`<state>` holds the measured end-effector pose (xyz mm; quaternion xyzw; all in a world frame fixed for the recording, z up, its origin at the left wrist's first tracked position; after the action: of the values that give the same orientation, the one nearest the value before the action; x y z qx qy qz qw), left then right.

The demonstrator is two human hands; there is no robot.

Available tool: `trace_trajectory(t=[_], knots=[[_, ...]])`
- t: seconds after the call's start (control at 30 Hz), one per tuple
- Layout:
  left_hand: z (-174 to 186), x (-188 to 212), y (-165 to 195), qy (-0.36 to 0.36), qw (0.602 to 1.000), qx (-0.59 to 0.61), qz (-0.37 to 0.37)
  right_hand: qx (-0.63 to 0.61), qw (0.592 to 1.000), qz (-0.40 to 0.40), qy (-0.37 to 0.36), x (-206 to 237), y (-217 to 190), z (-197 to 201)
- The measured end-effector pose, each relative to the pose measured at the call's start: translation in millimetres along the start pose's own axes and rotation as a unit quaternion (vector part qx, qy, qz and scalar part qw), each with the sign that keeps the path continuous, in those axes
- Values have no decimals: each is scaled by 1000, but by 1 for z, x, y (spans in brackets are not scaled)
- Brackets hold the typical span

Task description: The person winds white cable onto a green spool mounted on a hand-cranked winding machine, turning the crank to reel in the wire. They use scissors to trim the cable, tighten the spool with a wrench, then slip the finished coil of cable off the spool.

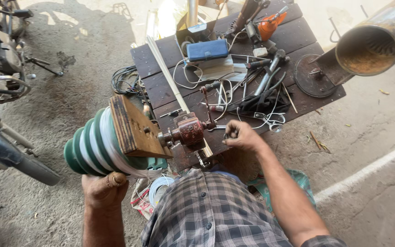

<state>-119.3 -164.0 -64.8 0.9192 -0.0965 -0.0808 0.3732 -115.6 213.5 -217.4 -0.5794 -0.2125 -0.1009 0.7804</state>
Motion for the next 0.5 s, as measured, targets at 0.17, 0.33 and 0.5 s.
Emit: trace_trajectory(t=[0.17,0.33,0.5], knots=[[-5,-4,2,-30,999,-9,-32,256,961,-75,77,-25,51,-23],[-9,-2,1,-41,998,-10,-36,306,947,-35,93,-33,26,-31],[-5,6,0,-36,998,-20,-39,304,947,-13,106,-27,23,-35]])
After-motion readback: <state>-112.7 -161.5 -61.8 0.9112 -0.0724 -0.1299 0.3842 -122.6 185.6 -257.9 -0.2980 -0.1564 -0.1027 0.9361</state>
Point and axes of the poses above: each hand's wrist, its own x-axis away from the middle knuckle, its own z-axis out of the back of the hand, y = z × x, the point moved 9 cm from there along -x, towards the middle knuckle, and after that the axes turned 3 degrees about -x, right-handed, at the moved point
